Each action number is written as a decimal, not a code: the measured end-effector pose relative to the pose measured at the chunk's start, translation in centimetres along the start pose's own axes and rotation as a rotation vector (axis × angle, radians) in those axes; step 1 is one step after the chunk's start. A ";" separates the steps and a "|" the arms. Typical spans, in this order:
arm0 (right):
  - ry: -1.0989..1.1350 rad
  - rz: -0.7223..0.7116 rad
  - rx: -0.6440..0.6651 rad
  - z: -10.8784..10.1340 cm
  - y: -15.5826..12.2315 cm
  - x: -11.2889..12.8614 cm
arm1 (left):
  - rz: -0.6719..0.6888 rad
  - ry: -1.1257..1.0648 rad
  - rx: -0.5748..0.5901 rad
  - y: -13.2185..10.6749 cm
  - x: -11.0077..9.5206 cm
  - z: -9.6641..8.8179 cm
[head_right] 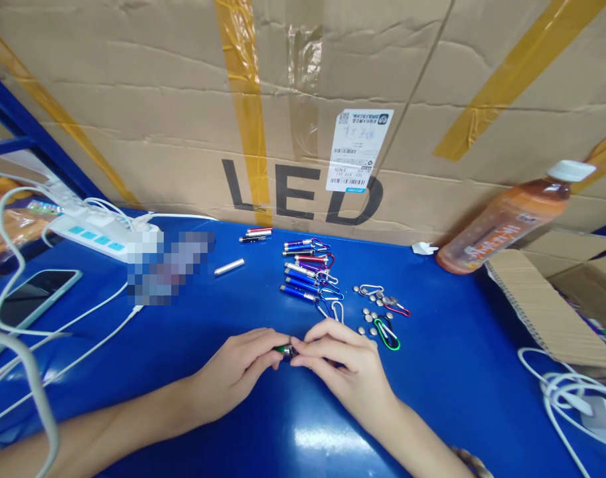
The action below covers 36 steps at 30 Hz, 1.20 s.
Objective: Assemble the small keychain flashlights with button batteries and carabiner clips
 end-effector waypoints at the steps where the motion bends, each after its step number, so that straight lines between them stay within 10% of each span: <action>1: 0.004 0.003 -0.001 0.0 0.0 0.0 | 0.001 0.007 0.004 0.0 0.0 0.0; 36: 0.187 0.237 0.076 1.6 -0.7 -1.7 | 0.186 0.110 -0.115 -0.5 -0.8 0.5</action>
Point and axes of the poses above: each hand's wrist, its own y-axis towards the middle knuckle, its own z-axis out of the palm, x = y × z, the point moved 7 cm from there along y, towards the middle knuckle, and after that the axes turned 10 degrees about z, right-handed, at the moved point
